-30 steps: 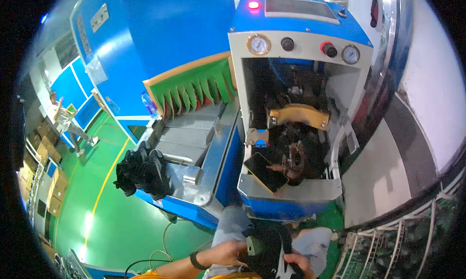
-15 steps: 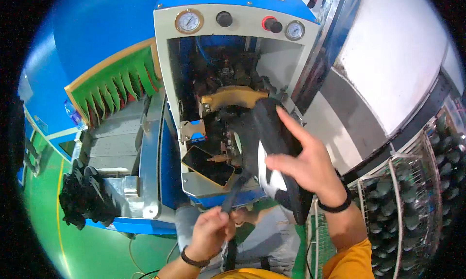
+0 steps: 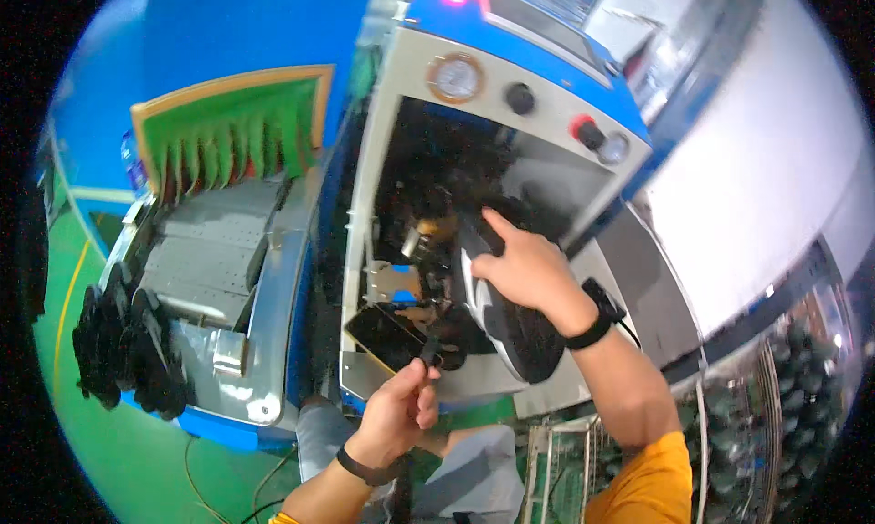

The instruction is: Fitting shoes onto shoe lasts and placing them into a heat-setting or forming machine for production.

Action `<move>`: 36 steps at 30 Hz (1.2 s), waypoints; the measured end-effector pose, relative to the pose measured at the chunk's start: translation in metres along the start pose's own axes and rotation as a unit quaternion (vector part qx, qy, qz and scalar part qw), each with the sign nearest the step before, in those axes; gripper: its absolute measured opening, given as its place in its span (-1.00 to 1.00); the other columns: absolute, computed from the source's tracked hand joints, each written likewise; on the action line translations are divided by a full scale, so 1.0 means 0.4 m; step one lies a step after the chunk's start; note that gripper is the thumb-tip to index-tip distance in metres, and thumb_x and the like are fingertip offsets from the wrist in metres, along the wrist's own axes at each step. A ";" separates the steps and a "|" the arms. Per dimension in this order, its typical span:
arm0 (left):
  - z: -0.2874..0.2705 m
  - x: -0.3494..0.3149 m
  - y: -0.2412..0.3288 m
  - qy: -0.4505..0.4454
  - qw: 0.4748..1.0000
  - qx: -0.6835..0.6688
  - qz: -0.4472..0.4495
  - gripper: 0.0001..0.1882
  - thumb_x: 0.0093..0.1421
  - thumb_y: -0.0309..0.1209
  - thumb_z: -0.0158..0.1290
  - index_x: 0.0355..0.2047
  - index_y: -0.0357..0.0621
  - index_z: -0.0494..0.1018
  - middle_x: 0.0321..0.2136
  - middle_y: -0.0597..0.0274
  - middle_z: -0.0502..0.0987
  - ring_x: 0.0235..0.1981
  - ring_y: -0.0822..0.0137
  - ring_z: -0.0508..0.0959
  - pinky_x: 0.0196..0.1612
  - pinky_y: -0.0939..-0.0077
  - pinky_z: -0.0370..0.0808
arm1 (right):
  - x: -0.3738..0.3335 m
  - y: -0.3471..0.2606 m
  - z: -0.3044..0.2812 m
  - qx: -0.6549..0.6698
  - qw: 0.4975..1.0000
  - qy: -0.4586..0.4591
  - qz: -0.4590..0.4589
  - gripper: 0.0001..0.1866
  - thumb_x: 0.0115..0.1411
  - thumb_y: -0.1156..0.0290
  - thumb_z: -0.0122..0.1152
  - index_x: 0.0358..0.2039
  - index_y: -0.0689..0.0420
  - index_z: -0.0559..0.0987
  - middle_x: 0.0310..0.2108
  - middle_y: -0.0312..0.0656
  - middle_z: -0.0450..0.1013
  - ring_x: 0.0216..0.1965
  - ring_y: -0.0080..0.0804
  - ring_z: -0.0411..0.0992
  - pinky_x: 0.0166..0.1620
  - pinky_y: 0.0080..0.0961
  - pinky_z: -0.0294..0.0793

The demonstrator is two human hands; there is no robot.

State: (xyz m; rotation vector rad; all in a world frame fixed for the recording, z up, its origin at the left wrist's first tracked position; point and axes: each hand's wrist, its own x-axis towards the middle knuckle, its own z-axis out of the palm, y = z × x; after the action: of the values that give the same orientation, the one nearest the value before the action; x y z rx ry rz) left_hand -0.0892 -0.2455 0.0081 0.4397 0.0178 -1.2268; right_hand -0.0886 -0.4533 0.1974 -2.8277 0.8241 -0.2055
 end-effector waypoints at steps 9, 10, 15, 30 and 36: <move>0.025 -0.003 -0.056 0.009 0.999 0.044 0.012 -0.59 0.47 0.00 -0.08 -0.19 -0.11 0.44 -0.69 0.41 0.26 -0.66 0.48 0.20 -0.55 0.55 0.16 | -0.054 0.054 0.056 0.046 0.991 0.083 -0.089 -0.11 0.00 0.16 0.35 0.38 0.09 0.33 -0.17 0.30 0.54 -0.09 0.23 0.51 0.04 -0.13 0.47; 0.021 -0.005 -0.071 0.013 0.999 0.032 0.013 -0.61 0.48 -0.03 -0.08 -0.24 -0.11 0.44 -0.68 0.40 0.27 -0.67 0.47 0.20 -0.56 0.53 0.16 | -0.061 0.058 0.064 0.045 0.986 0.122 -0.107 -0.11 0.01 0.18 0.35 0.39 0.07 0.32 -0.17 0.28 0.53 -0.10 0.23 0.50 0.03 -0.12 0.47; 0.046 -0.062 -0.112 0.015 0.994 0.111 -0.019 -0.69 0.44 -0.17 -0.05 -0.34 -0.11 0.47 -0.64 0.37 0.36 -0.67 0.46 0.26 -0.59 0.52 0.17 | -0.105 0.068 0.068 0.049 0.953 0.270 -0.132 -0.13 0.07 0.20 0.35 0.41 -0.03 0.29 -0.23 0.21 0.49 -0.17 0.23 0.48 -0.04 -0.04 0.47; -0.006 -0.215 -0.152 -0.185 0.963 0.082 -0.177 -0.21 0.36 0.22 -0.03 0.38 -0.02 0.20 0.18 0.03 0.48 0.06 0.24 0.57 0.07 0.34 0.50 | -0.786 0.161 0.097 0.036 0.955 0.064 -0.289 -0.29 0.09 0.38 0.48 0.28 -0.03 0.45 0.14 0.25 0.37 0.06 0.32 0.40 0.08 0.02 0.44; -0.089 -0.261 -0.208 -0.030 0.952 0.252 -0.172 -0.52 0.30 -0.17 0.16 0.12 -0.16 0.44 -0.03 0.28 0.59 -0.04 0.32 0.60 0.04 0.41 0.52 | -0.668 0.198 0.100 0.634 0.772 -0.041 0.028 -0.11 0.46 -0.01 -0.03 0.53 0.03 -0.29 0.26 0.10 0.26 0.12 0.08 0.49 0.15 0.03 0.50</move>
State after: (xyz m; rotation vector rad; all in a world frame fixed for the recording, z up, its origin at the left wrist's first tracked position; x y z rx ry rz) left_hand -0.1937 -0.1612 -0.0252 0.8703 -0.2870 -1.5910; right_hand -0.3456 -0.3683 0.1199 -1.5005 0.4321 -0.4198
